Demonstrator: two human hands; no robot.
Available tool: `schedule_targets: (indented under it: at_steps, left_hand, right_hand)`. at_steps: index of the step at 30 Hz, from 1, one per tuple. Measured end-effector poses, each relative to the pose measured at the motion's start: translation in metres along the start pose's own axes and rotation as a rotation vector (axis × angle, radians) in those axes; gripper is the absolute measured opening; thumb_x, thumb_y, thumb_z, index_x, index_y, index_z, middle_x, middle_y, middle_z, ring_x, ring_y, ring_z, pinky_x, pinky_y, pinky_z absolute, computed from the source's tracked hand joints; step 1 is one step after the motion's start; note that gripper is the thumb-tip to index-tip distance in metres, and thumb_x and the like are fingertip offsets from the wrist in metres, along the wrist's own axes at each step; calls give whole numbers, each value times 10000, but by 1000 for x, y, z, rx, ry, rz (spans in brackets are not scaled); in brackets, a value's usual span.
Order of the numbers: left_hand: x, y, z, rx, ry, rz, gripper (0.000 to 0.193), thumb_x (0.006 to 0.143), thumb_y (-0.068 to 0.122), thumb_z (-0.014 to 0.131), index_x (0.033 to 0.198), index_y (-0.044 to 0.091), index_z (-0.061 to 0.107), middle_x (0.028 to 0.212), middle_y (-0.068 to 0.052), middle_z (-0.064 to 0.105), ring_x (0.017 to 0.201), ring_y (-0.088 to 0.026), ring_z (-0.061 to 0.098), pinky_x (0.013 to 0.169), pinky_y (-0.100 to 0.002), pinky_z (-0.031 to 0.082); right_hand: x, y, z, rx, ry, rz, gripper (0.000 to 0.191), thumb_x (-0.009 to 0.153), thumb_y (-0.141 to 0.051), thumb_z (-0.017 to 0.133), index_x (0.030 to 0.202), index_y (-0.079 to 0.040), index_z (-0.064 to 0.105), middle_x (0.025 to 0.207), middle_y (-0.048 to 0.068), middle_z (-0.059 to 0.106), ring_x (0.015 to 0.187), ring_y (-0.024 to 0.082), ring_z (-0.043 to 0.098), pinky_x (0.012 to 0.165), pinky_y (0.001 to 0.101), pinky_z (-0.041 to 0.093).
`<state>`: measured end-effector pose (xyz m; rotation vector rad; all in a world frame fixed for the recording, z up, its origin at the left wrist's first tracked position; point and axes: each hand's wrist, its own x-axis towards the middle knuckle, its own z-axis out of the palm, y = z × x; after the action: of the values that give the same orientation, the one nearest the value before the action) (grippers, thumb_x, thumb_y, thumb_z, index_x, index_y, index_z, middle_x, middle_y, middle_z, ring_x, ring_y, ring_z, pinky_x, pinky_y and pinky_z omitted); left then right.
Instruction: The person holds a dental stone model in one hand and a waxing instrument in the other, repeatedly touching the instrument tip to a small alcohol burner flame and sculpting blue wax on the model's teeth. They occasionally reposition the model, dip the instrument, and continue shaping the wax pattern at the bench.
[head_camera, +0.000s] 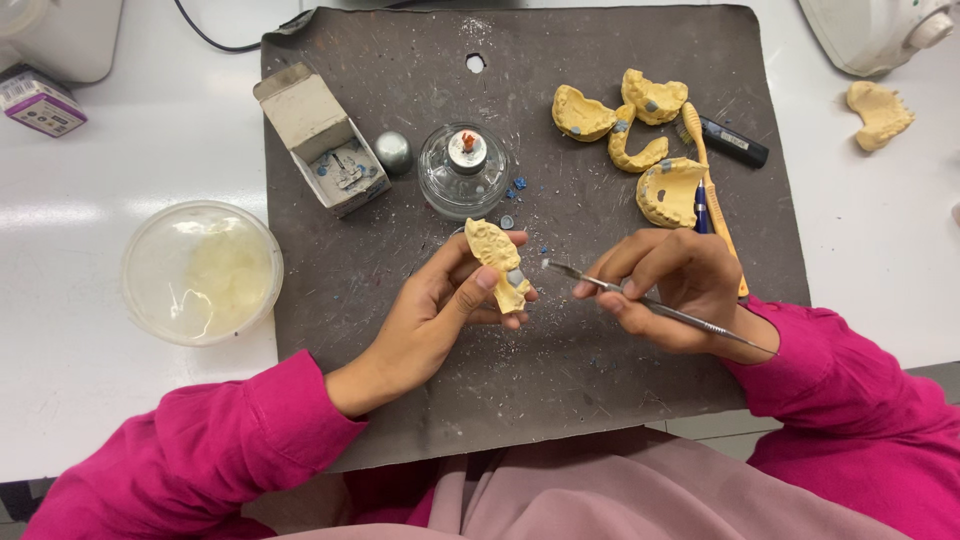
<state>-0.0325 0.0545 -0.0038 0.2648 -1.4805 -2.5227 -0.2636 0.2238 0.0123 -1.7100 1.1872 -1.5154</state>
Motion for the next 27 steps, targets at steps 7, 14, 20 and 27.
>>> schedule_targets:
  at_steps: [7, 14, 20, 27]
  left_hand:
    - [-2, 6, -3, 46, 0, 107, 472, 1129, 226, 471, 1540, 4, 403, 1342, -162, 671, 1236, -199, 662, 1015, -352, 615]
    - [0, 8, -5, 21, 89, 62, 538, 1101, 214, 462, 1597, 44, 341, 1381, -155, 655, 1160, -176, 653, 1016, -350, 603]
    - [-2, 14, -14, 36, 123, 92, 559, 1062, 154, 573, 1568, 21, 376, 1337, -164, 654, 1216, -170, 639, 1003, -337, 594]
    - [-3, 16, -13, 87, 112, 113, 636, 985, 31, 675, 1552, 15, 386, 1335, -162, 654, 1219, -160, 631, 1019, -313, 590]
  right_hand:
    - [32, -4, -13, 43, 67, 125, 122, 1012, -63, 650, 1067, -26, 548, 1094, 220, 714, 1085, 283, 754, 848, 371, 702]
    - [61, 2, -4, 99, 160, 284, 198, 1087, -119, 628, 1145, -76, 443, 1210, 212, 693, 1245, 293, 707, 927, 390, 692]
    - [65, 10, 2, 115, 152, 299, 184, 1093, -114, 611, 1144, -96, 435, 1237, 189, 680, 1284, 295, 693, 900, 376, 693]
    - [64, 19, 3, 91, 163, 367, 161, 1084, -111, 600, 1127, -99, 445, 1232, 195, 686, 1259, 297, 704, 888, 378, 698]
